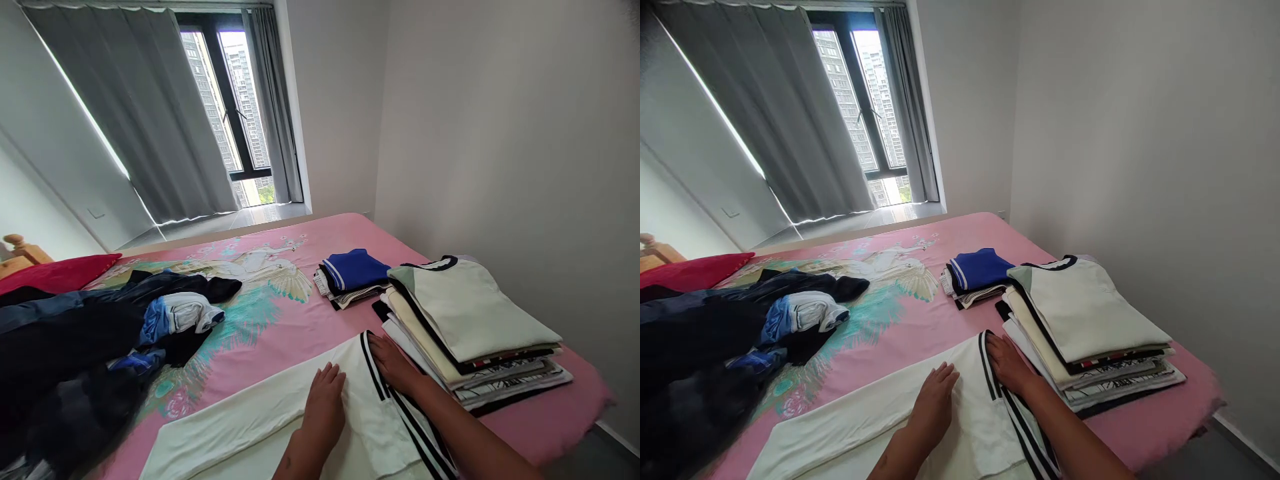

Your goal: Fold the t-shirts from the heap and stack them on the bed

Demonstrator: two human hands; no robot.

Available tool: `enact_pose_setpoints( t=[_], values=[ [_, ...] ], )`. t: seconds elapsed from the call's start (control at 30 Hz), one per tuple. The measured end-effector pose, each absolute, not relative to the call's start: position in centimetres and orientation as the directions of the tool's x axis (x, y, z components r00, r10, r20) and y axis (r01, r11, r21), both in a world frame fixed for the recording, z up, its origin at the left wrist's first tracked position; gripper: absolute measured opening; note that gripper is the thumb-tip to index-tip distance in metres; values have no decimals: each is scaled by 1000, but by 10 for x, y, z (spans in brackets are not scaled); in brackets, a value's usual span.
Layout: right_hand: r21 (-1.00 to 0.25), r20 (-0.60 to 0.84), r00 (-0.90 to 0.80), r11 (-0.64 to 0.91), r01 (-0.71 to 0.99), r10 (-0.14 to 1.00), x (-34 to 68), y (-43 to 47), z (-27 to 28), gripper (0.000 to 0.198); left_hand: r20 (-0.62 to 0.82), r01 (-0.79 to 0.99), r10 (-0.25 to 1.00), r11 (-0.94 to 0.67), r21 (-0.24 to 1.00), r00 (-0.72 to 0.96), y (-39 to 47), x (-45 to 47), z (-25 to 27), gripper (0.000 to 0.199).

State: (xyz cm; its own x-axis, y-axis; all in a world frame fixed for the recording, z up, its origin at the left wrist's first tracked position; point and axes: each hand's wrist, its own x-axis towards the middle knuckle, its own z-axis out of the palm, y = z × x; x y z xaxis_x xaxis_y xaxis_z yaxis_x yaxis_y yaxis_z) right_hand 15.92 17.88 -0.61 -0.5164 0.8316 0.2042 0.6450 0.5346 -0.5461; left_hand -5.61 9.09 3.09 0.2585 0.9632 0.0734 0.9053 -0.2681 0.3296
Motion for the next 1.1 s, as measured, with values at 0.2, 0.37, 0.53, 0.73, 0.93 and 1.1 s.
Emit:
enact_pose_setpoints(
  t=[0.2, 0.37, 0.53, 0.73, 0.93, 1.1],
  values=[
    [-560, 236, -487, 527, 639, 841, 157, 181, -11, 43, 240, 859, 947, -298, 416, 212, 141, -15, 2, 47],
    [-557, 268, -467, 531, 638, 842, 159, 185, -19, 41, 361, 819, 916, -337, 464, 173, 152, -13, -34, 42],
    [-699, 212, -216, 303, 648, 953, 154, 191, -7, 37, 389, 792, 908, -348, 501, 153, 149, -17, -45, 42],
    [-715, -43, -15, -20, 699, 999, 136, 218, -4, 51, 389, 795, 908, -348, 497, 154, 149, -16, -43, 42],
    [-712, -42, 29, -50, 700, 999, 127, 229, -17, 38, 365, 838, 911, -346, 423, 192, 144, -14, -36, 45],
    [-691, 64, 56, 4, 723, 996, 133, 227, -18, 25, 345, 871, 920, -315, 378, 183, 141, -8, -29, 45]
  ],
)
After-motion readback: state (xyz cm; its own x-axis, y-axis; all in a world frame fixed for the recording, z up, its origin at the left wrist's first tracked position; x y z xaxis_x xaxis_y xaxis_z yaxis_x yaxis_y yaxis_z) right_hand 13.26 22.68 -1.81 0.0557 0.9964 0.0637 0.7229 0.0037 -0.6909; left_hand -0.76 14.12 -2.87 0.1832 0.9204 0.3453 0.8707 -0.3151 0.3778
